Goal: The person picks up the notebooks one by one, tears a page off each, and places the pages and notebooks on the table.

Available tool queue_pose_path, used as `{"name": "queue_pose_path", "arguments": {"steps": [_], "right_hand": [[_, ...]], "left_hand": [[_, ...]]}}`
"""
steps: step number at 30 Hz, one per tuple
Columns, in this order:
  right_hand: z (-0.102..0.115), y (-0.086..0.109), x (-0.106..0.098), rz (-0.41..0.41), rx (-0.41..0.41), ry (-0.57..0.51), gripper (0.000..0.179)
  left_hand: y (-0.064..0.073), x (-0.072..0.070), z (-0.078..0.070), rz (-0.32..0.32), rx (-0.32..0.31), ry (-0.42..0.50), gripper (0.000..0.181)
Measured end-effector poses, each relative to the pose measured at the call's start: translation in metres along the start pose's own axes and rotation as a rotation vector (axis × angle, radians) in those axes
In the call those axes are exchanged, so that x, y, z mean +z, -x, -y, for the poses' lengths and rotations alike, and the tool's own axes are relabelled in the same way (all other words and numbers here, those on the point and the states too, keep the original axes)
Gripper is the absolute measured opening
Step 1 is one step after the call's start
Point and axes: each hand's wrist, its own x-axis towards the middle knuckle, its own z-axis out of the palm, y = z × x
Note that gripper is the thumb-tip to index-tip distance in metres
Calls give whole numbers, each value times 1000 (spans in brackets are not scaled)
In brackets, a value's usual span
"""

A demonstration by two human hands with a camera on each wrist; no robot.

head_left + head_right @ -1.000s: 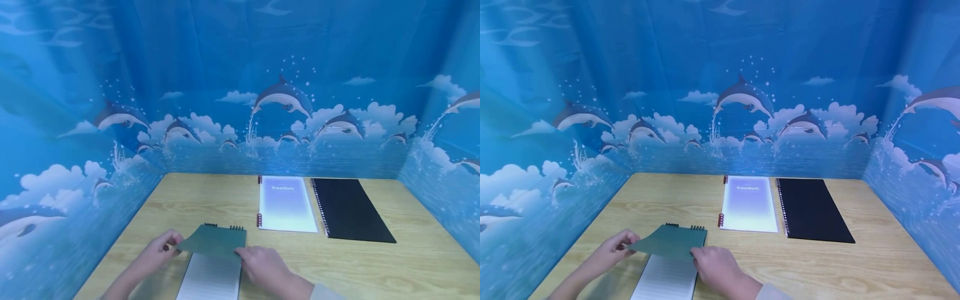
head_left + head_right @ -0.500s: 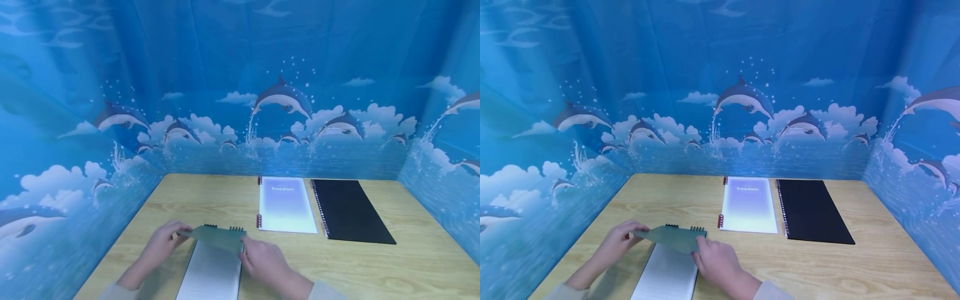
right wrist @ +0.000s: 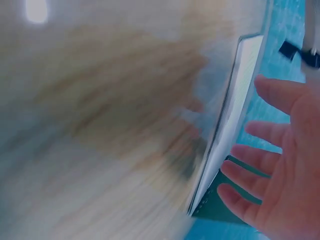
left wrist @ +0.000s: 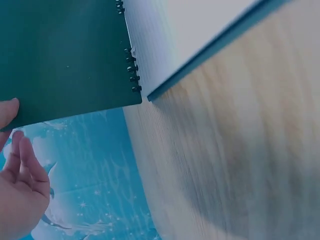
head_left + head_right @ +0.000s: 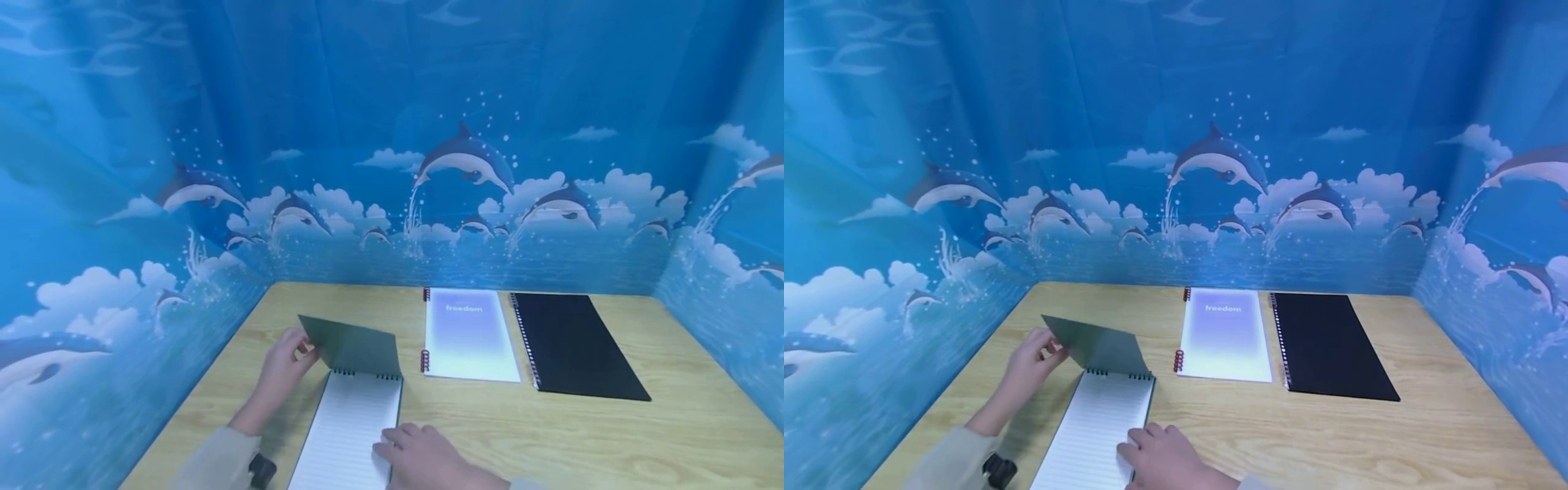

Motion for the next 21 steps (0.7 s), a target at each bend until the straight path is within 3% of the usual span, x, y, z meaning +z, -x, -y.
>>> {"name": "queue_pose_path", "arguments": {"steps": [4, 10, 21], "right_hand": [[2, 3, 3, 24, -96, 18, 58], [3, 6, 6, 11, -112, 41, 55], [3, 6, 10, -24, -119, 21, 50]], "left_hand": [[-11, 9, 4, 61, -97, 33, 16], [-20, 28, 21, 167, -174, -14, 22], [-30, 50, 37, 214, -257, 5, 15]]}}
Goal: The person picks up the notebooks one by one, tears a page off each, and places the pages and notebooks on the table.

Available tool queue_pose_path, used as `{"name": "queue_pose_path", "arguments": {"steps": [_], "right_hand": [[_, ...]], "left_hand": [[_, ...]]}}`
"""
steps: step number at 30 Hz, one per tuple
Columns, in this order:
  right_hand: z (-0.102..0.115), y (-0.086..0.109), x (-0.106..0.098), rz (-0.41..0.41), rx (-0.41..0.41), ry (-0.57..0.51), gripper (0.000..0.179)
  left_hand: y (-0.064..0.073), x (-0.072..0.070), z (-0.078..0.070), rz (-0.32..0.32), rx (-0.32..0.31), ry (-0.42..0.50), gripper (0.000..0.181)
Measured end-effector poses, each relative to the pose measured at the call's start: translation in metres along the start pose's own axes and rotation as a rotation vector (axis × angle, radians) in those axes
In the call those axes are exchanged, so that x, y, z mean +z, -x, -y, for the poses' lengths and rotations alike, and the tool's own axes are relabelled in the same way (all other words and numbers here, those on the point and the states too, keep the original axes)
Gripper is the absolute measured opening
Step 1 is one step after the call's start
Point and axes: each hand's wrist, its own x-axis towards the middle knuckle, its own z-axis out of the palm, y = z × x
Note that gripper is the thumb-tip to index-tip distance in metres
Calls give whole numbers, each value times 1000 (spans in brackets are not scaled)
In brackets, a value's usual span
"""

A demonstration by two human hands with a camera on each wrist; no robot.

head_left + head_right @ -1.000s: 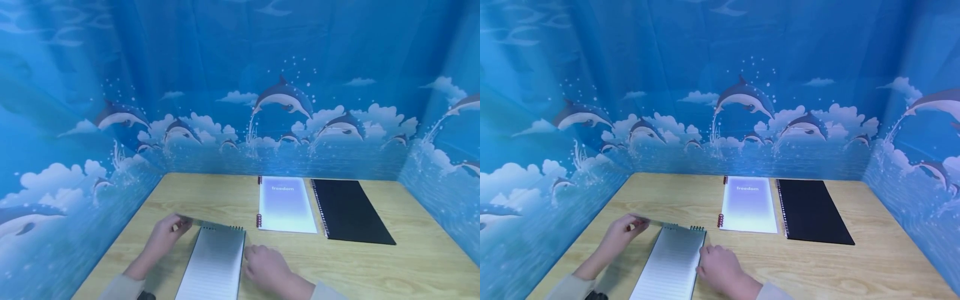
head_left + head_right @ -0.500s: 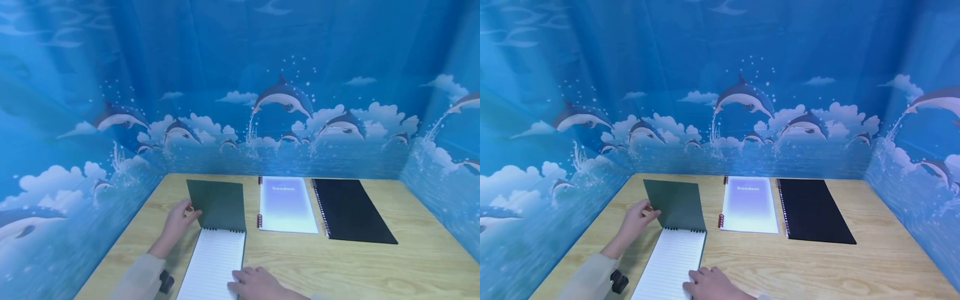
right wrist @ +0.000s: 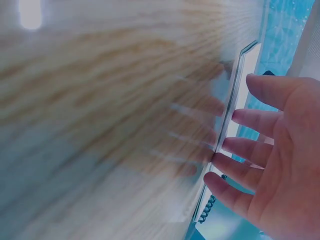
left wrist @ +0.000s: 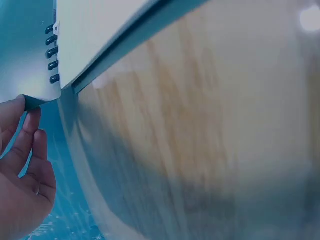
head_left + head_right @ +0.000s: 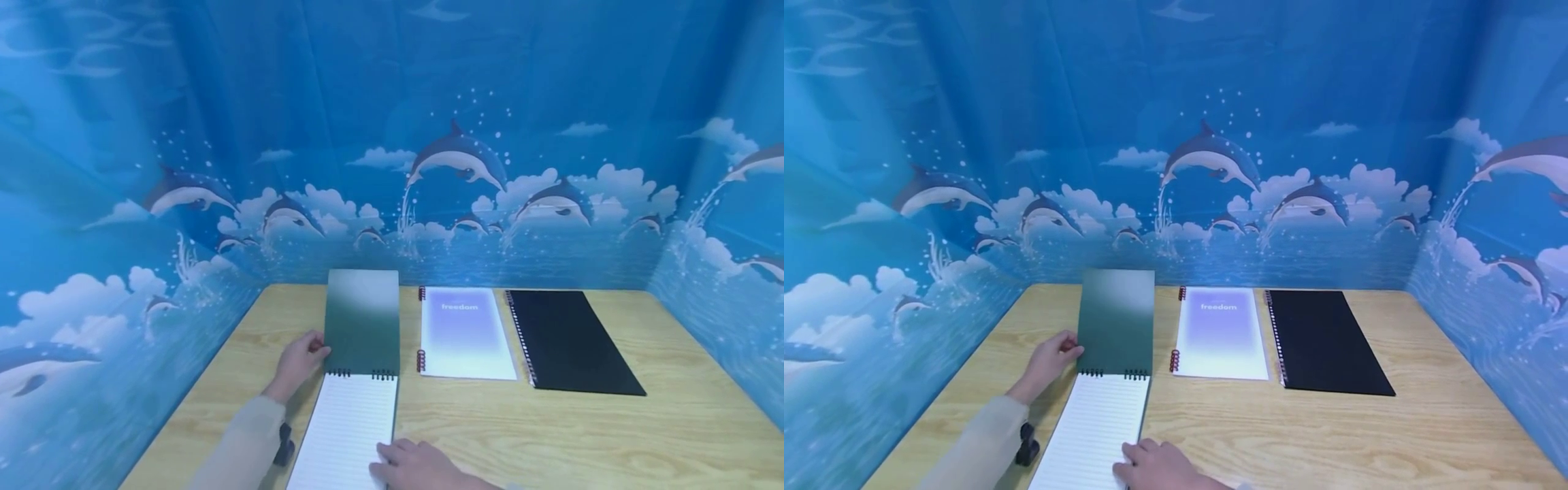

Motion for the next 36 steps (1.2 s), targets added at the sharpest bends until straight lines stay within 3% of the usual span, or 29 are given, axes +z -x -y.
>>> {"name": "queue_pose_path", "arguments": {"steps": [7, 17, 20, 26, 36], "right_hand": [[-2, 0, 2, 16, -2, -27, 52], [-1, 2, 2, 14, -12, -55, 50], [-1, 3, 3, 7, -11, -30, 48], [-2, 2, 4, 38, 4, -94, 52], [-3, 2, 4, 25, 15, -108, 52]], "left_hand": [[-9, 10, 2, 16, -53, -38, 14], [-8, 14, 5, -2, -59, -229, 17], [-9, 16, 5, 15, -52, -248, 17], [-9, 15, 5, 57, -81, -254, 18], [-14, 12, 0, 117, -107, -314, 21]]}}
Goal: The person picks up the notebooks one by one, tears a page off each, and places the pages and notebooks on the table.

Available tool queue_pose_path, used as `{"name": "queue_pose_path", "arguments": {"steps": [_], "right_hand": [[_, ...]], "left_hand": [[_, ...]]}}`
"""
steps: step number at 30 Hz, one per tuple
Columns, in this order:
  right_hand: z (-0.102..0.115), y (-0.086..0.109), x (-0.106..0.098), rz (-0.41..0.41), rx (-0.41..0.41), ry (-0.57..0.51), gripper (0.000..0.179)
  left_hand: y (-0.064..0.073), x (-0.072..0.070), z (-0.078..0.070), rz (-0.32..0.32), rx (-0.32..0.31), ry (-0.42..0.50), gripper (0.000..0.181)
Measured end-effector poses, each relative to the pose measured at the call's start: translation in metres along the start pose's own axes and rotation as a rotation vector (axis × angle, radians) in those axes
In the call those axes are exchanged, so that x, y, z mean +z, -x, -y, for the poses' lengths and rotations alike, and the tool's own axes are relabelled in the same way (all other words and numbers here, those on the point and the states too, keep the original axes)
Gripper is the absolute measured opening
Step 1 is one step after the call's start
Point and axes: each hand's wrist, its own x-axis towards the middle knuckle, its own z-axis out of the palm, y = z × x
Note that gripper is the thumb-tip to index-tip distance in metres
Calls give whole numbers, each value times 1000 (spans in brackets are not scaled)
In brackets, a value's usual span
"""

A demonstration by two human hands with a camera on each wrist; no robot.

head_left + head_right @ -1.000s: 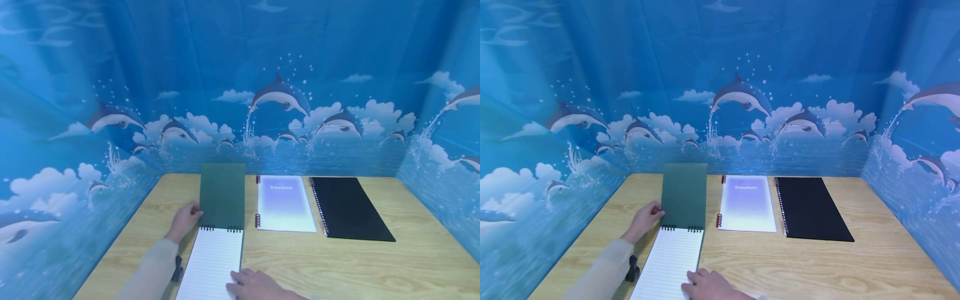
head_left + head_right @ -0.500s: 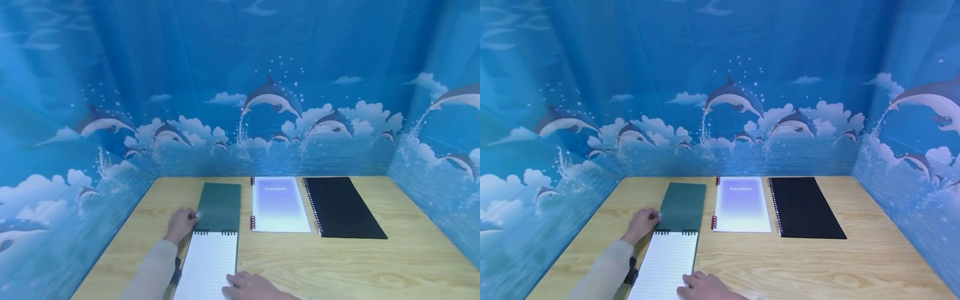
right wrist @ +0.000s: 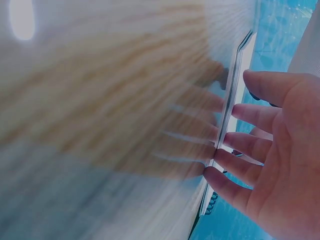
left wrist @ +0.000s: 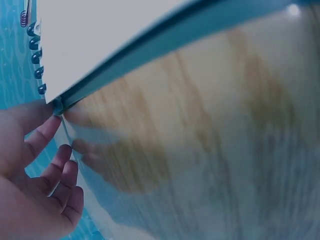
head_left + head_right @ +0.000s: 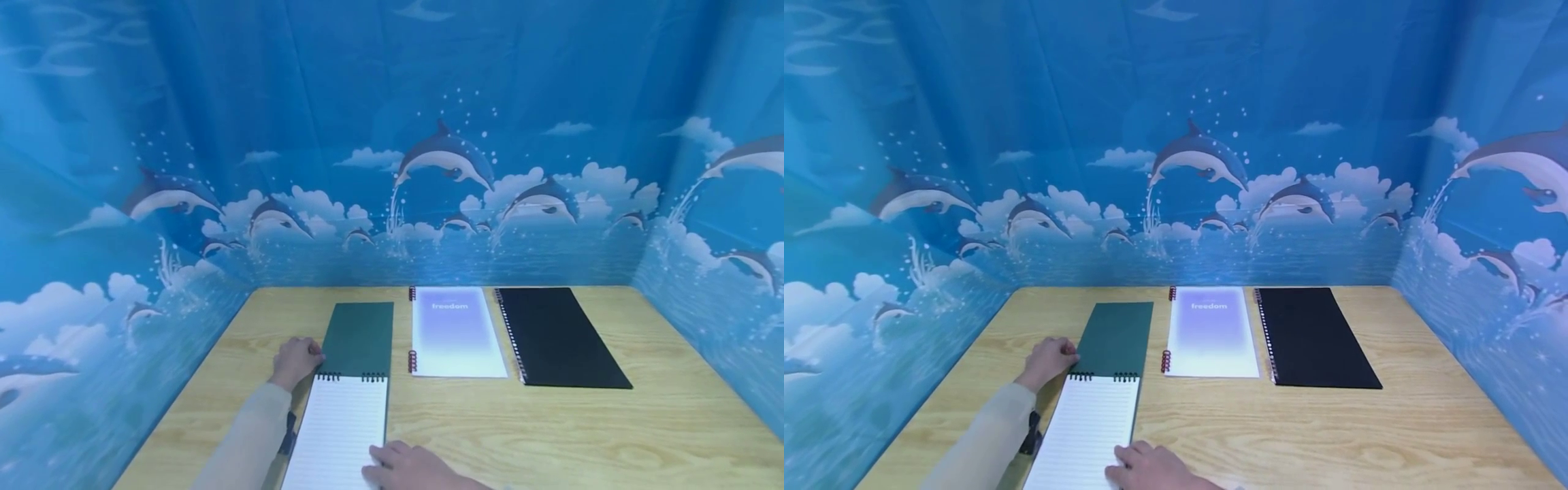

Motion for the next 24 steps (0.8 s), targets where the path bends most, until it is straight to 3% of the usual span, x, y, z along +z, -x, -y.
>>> {"name": "queue_pose_path", "arguments": {"steps": [5, 12, 15, 17, 19, 24], "right_hand": [[1, 0, -1, 13, 11, -25, 54], [1, -2, -2, -14, 5, -5, 55], [0, -3, -3, -28, -1, -10, 55], [0, -4, -3, -32, -1, -20, 55], [-1, -4, -2, -46, -4, -20, 54], [-5, -4, 3, -98, -19, 25, 49]], "left_hand": [[3, -1, -2, 9, 31, 4, 20], [14, -10, -1, 58, 158, -15, 27], [23, -14, -2, 64, 179, -9, 32], [34, -16, -5, 68, 192, 3, 34], [48, -17, -10, 54, 244, -7, 35], [94, -21, -27, 106, 467, -116, 42]]}}
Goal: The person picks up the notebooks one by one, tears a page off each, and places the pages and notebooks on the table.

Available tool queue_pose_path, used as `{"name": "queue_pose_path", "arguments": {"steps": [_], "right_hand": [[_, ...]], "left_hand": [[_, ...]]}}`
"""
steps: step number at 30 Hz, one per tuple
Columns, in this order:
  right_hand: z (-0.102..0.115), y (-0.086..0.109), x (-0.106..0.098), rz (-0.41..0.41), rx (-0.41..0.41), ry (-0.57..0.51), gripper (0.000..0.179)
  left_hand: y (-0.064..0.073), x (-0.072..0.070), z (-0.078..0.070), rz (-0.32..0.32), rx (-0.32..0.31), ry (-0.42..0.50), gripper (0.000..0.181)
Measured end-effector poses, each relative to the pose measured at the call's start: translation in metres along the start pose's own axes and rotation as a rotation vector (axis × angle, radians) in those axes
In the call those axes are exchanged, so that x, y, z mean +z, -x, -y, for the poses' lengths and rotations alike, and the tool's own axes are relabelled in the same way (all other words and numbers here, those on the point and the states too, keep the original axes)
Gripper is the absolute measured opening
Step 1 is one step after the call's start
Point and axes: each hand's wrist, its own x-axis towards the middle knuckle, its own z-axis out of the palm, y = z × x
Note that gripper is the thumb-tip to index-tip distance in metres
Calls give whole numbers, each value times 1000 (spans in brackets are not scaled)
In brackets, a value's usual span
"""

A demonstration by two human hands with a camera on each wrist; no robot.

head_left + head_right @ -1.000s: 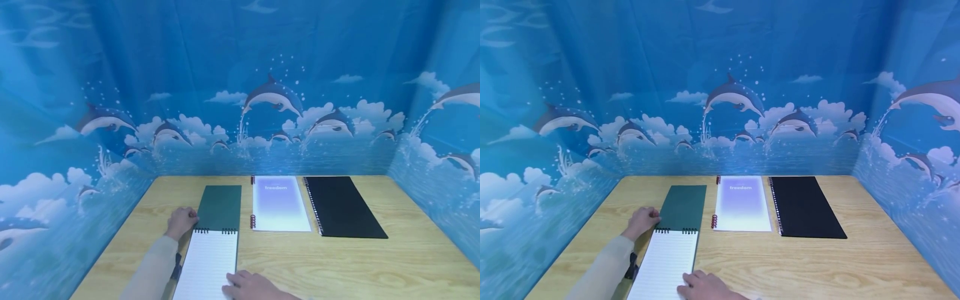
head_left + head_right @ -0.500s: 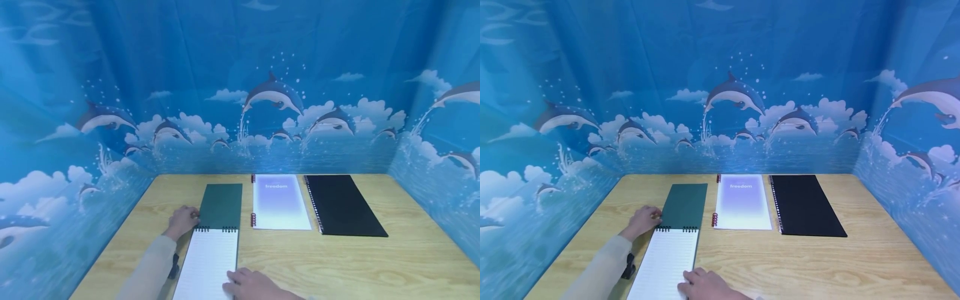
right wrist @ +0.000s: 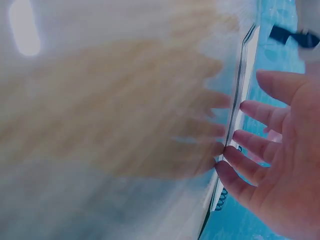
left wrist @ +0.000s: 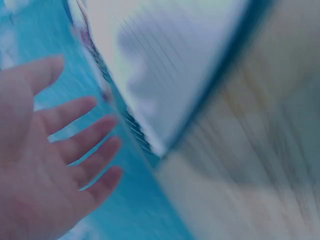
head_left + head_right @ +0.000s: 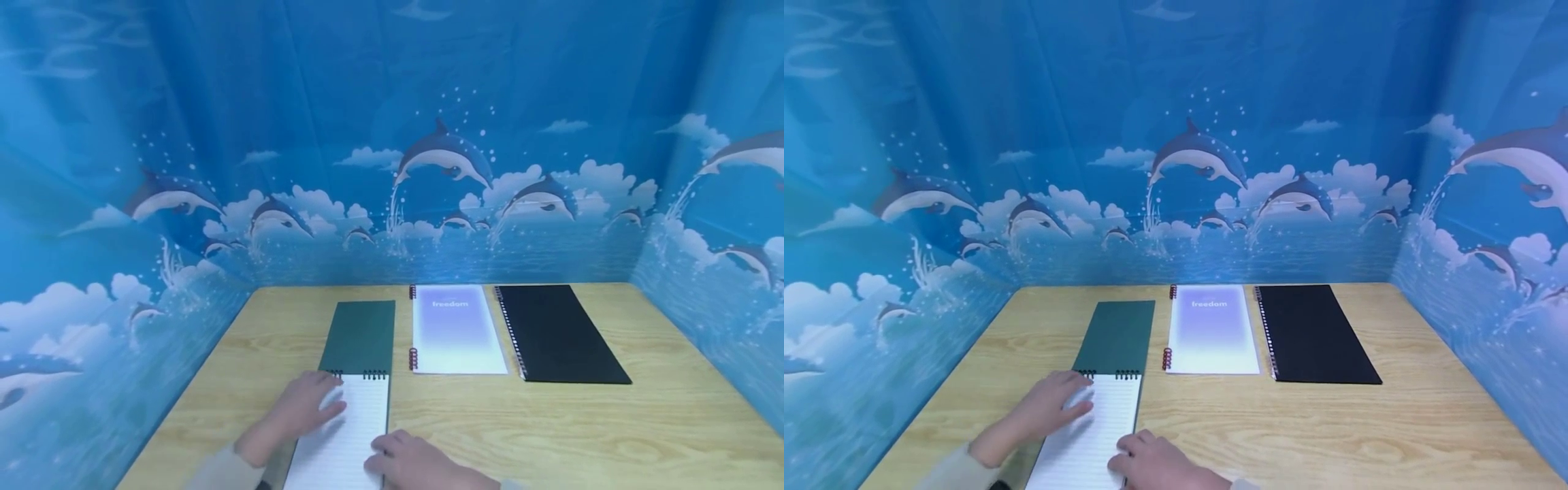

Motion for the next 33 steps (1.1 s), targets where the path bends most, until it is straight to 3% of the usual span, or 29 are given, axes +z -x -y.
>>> {"name": "queue_pose_path", "arguments": {"steps": [4, 7, 11, 15, 23, 27, 30, 33], "right_hand": [[-1, -1, -7, 81, 82, -153, 47], [0, 0, -15, 131, 193, -275, 44], [-1, 1, -19, 111, 260, -213, 45], [-3, 5, -20, 126, 284, -128, 51], [-9, 7, -19, 187, 265, -151, 55], [-10, 6, -20, 166, 271, -145, 56], [-11, 7, -20, 161, 276, -153, 53], [-13, 7, -20, 163, 266, -143, 52]], "left_hand": [[23, -8, -26, 177, 65, -47, 55], [35, -9, -38, 327, 34, -52, 72], [48, -3, -44, 438, 21, -85, 91], [55, 5, -43, 458, 39, -133, 96], [59, 3, -40, 459, 95, -136, 84], [59, -3, -38, 471, 56, 8, 55], [56, -5, -37, 406, 71, 122, 29], [53, -6, -35, 290, 141, 136, 19]]}}
